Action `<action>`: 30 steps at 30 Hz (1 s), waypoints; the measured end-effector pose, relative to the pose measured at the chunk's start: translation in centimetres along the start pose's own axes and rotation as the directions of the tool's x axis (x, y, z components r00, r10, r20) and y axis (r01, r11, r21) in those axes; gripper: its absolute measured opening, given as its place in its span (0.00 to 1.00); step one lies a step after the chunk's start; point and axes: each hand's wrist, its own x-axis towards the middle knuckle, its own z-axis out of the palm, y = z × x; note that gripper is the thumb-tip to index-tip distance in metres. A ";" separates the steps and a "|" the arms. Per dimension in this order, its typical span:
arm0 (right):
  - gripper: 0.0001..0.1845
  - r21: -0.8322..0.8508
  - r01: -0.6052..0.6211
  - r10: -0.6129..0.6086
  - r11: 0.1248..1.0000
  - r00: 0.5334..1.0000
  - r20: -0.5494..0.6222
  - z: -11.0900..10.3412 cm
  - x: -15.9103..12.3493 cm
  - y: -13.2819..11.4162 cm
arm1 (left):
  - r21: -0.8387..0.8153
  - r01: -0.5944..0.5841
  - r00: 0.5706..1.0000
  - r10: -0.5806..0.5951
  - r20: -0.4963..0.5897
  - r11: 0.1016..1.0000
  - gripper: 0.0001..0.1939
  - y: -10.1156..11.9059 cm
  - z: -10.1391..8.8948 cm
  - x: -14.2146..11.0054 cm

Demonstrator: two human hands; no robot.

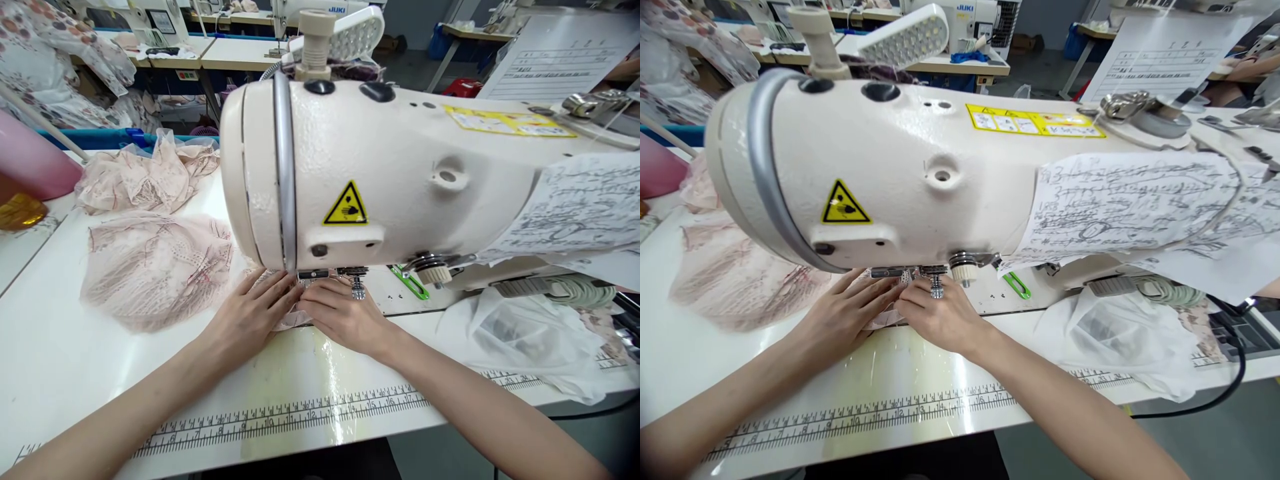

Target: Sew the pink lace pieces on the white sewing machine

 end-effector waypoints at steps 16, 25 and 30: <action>0.13 -0.005 -0.023 0.023 1.000 0.999 -0.045 0.7 0.2 -0.3 | 0.006 -0.011 0.997 0.010 0.078 1.000 0.28 -0.6 -0.4 0.0; 0.11 0.024 -0.033 0.034 0.999 0.999 -0.037 0.9 0.3 -0.4 | -0.051 0.010 0.994 -0.004 0.107 0.999 0.28 -1.0 -0.9 0.1; 0.11 0.007 -0.033 0.033 0.999 0.999 -0.025 0.9 0.3 -0.3 | -0.026 0.025 0.996 -0.023 0.082 0.999 0.28 -0.9 -0.3 -0.1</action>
